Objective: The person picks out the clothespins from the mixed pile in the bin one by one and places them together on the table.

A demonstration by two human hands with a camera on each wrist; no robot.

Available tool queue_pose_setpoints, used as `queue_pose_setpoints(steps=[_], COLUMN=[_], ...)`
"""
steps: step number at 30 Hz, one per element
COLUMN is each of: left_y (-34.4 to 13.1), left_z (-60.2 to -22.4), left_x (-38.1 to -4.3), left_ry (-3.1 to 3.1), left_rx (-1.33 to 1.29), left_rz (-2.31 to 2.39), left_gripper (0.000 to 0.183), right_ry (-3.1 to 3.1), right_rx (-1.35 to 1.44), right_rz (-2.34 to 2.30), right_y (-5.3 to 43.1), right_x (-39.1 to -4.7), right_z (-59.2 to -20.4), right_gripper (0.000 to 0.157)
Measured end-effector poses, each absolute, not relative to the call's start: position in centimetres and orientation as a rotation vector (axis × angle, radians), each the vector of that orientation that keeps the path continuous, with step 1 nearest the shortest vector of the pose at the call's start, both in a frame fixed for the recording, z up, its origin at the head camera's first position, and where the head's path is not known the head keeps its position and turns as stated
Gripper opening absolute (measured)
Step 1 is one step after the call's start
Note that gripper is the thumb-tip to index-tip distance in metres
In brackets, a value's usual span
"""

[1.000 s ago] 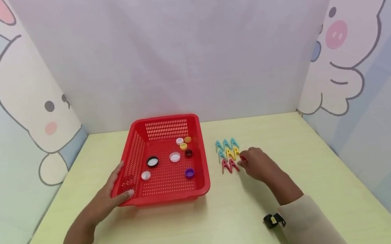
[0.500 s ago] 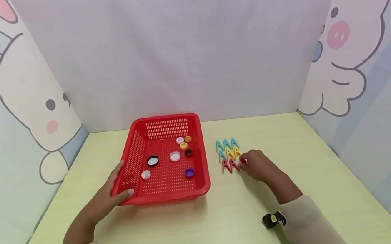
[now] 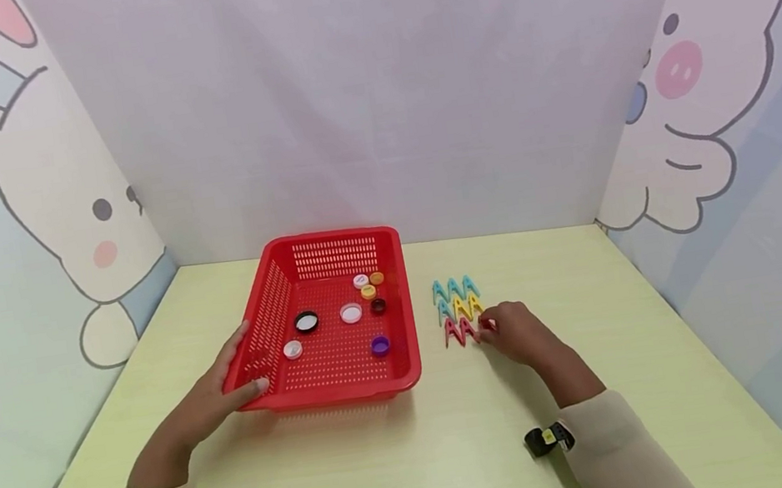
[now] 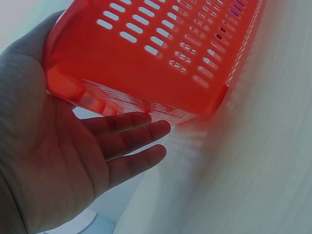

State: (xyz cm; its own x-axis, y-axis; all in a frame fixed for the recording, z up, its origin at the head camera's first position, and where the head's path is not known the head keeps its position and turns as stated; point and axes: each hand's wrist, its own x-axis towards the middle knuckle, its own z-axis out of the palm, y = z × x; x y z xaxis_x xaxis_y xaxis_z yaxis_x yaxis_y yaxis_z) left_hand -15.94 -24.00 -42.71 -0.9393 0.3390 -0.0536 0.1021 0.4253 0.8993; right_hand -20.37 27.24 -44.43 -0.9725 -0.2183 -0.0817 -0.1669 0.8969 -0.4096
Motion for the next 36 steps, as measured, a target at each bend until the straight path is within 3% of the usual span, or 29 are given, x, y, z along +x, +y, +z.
queue_pose_setpoints(steps=[36], left_y=[-24.09], left_z=[-43.03], left_x=[-16.11], left_ry=[2.451], left_rx=[0.44], left_rz=[1.571], left_gripper=[0.126], right_ry=[3.025], right_rx=[-0.362], right_rz=[-0.621], right_y=[27.34], right_x=[-19.84], right_z=[-44.75], right_gripper=[0.03])
